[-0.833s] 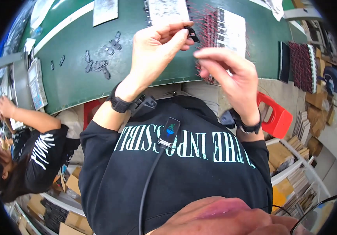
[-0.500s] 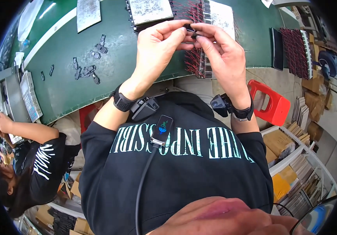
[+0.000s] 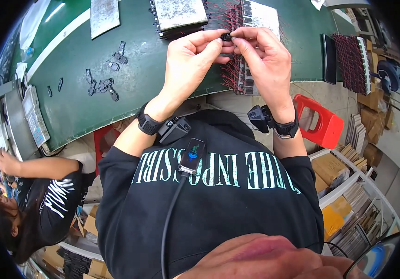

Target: The person picks up a plastic component and a small electronic part by hand, fits them together, and places the assembled unit onto a metal plate, repeating this process several times.

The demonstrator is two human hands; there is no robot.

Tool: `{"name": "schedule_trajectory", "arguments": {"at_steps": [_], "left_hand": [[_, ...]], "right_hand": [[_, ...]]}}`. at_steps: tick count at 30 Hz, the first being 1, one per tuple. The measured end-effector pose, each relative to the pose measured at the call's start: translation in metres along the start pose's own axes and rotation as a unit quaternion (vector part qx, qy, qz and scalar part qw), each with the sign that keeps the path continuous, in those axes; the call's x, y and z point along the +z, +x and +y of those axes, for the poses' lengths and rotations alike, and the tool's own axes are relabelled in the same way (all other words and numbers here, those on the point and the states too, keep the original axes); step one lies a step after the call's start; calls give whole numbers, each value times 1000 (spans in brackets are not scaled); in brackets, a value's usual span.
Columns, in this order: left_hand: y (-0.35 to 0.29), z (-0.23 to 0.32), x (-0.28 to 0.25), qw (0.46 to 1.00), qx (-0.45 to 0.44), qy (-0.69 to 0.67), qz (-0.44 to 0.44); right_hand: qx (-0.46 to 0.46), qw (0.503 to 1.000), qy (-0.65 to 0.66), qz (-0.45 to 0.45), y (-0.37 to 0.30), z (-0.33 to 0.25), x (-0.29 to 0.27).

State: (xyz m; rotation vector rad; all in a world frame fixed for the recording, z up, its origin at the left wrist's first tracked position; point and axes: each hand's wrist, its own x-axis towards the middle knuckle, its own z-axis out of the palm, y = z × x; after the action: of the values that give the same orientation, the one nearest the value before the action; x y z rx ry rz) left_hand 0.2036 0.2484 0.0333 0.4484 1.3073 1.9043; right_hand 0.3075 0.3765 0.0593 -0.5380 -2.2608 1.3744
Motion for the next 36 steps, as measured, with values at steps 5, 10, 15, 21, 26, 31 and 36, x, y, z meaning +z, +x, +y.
{"name": "schedule_trajectory", "arguments": {"at_steps": [5, 10, 15, 21, 26, 31, 36], "left_hand": [[1, -3, 6, 1000, -4, 12, -6], [-1, -2, 9, 1000, -8, 11, -10], [-4, -1, 17, 1000, 7, 11, 0], [-7, 2, 17, 999, 14, 30, 0], [-10, 5, 15, 994, 19, 106, -15], [-10, 26, 2, 980, -68, 145, -115], [2, 53, 1, 980, -75, 130, -128]], "right_hand": [[32, 999, 36, -21, 1, 4, -8], [24, 999, 35, -23, 2, 1, -13], [61, 978, 182, -82, 3, 6, -22], [85, 973, 192, -96, 7, 2, -24], [32, 988, 44, -142, 8, -5, -28], [12, 976, -79, -202, -5, -13, -38], [50, 988, 111, -98, -12, -17, -33]]}}
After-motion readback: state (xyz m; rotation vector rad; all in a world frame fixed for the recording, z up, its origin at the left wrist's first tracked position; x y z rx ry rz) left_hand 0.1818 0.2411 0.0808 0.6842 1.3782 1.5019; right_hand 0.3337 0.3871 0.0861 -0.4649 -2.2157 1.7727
